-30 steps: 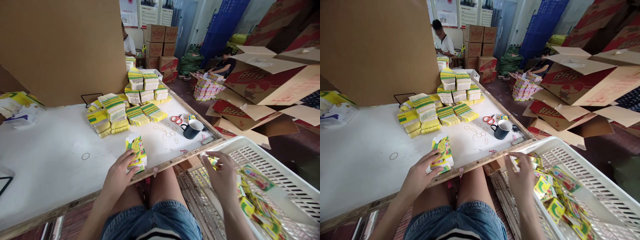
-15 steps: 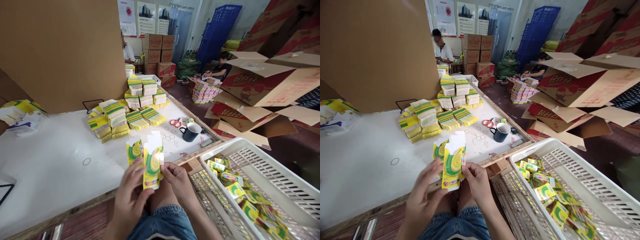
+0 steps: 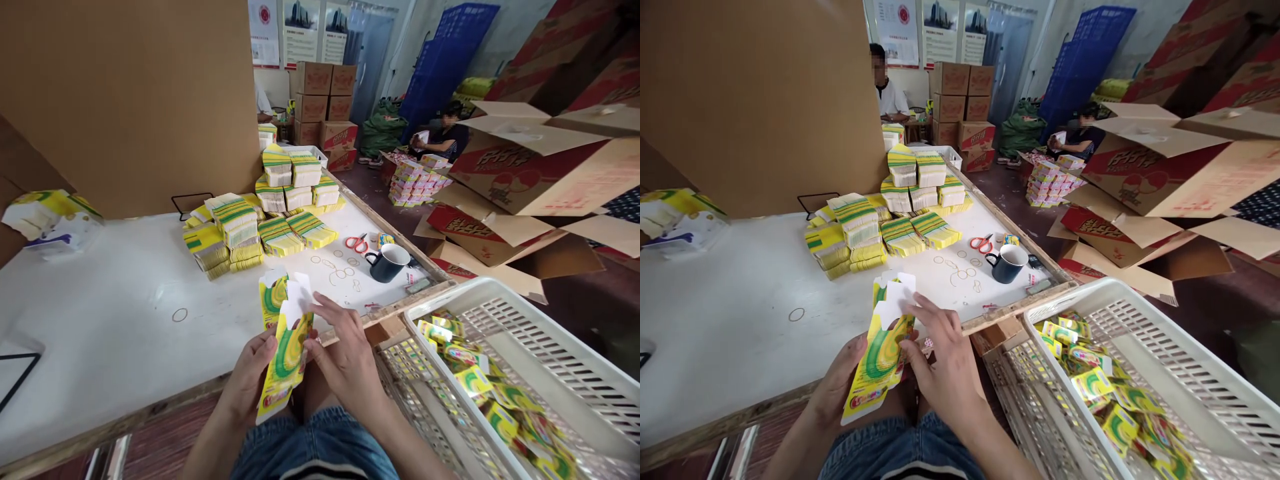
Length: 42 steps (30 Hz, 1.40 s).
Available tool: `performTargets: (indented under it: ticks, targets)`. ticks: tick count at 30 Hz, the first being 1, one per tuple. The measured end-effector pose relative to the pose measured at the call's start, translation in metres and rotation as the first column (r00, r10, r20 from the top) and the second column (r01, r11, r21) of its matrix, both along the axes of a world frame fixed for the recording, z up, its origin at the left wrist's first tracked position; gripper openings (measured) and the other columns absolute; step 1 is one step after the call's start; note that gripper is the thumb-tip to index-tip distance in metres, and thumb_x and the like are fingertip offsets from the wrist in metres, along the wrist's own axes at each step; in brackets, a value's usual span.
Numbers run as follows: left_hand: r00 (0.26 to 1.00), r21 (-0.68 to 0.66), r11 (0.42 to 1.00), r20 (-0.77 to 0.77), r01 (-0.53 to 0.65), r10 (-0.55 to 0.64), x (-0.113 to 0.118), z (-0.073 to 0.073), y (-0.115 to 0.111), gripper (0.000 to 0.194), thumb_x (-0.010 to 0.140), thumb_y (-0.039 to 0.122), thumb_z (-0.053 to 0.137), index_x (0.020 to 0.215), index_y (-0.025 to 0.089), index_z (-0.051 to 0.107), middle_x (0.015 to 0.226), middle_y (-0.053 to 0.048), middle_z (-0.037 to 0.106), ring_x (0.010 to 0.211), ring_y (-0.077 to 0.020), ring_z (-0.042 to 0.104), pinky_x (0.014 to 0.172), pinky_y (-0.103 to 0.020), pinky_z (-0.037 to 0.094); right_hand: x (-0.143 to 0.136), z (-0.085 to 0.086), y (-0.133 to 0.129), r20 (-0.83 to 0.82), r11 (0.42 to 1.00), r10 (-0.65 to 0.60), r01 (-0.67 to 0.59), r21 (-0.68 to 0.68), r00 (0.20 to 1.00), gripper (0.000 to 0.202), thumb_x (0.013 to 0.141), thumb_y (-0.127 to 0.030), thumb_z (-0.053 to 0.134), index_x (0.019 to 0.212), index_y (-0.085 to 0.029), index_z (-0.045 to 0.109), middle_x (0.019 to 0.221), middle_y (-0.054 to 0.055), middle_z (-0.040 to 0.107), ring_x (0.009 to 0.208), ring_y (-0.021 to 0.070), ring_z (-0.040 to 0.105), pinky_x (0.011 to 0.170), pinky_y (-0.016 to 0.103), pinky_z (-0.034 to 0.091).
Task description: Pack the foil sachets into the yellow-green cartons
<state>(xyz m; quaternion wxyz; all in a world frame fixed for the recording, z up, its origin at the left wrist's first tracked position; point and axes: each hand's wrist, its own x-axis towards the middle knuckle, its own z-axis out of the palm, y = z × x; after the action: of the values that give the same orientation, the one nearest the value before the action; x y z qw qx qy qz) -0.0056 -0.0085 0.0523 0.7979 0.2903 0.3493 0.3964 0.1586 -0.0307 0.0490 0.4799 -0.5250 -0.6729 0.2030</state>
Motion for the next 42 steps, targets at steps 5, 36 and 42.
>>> performTargets:
  ticks: [5,36,42]
  targets:
    - [0.999,-0.031,0.999,-0.015,0.038,-0.039,-0.007,-0.003,0.004,0.046,0.072,0.055,0.071,0.087,0.011,0.073,0.074,-0.010,0.075,0.064,-0.0226,0.069,0.060,-0.032,0.054,0.004,0.011,0.011,0.129,0.983,0.174,-0.179,0.031,0.976,0.034,0.089,-0.018,0.060,0.122,-0.027,0.055,0.116,0.007,0.067,0.104,0.0258,0.058,0.091,0.043,0.045]
    - [0.921,0.313,0.945,-0.333,-0.094,0.202,0.001,-0.034,0.002,0.067,0.082,0.031,0.068,0.137,0.026,0.030,0.115,-0.010,0.070,0.101,-0.0251,0.068,0.084,-0.038,0.056,-0.004,-0.033,0.008,-0.461,0.943,-0.029,-0.128,-0.306,0.887,0.038,0.090,-0.028,0.058,0.126,-0.023,0.048,0.097,0.005,0.066,0.073,0.0143,0.061,0.065,0.024,0.050]
    - [0.955,0.240,0.955,-0.276,0.175,-0.106,-0.015,-0.029,-0.006,0.035,0.081,0.022,0.070,0.113,0.028,0.056,0.100,-0.002,0.074,0.087,-0.0185,0.069,0.076,-0.027,0.055,0.015,-0.024,0.000,-0.475,0.881,0.177,-0.354,-0.315,0.862,0.017,0.092,-0.030,0.057,0.106,-0.021,0.058,0.079,-0.001,0.059,0.069,0.0124,0.055,0.061,0.022,0.045]
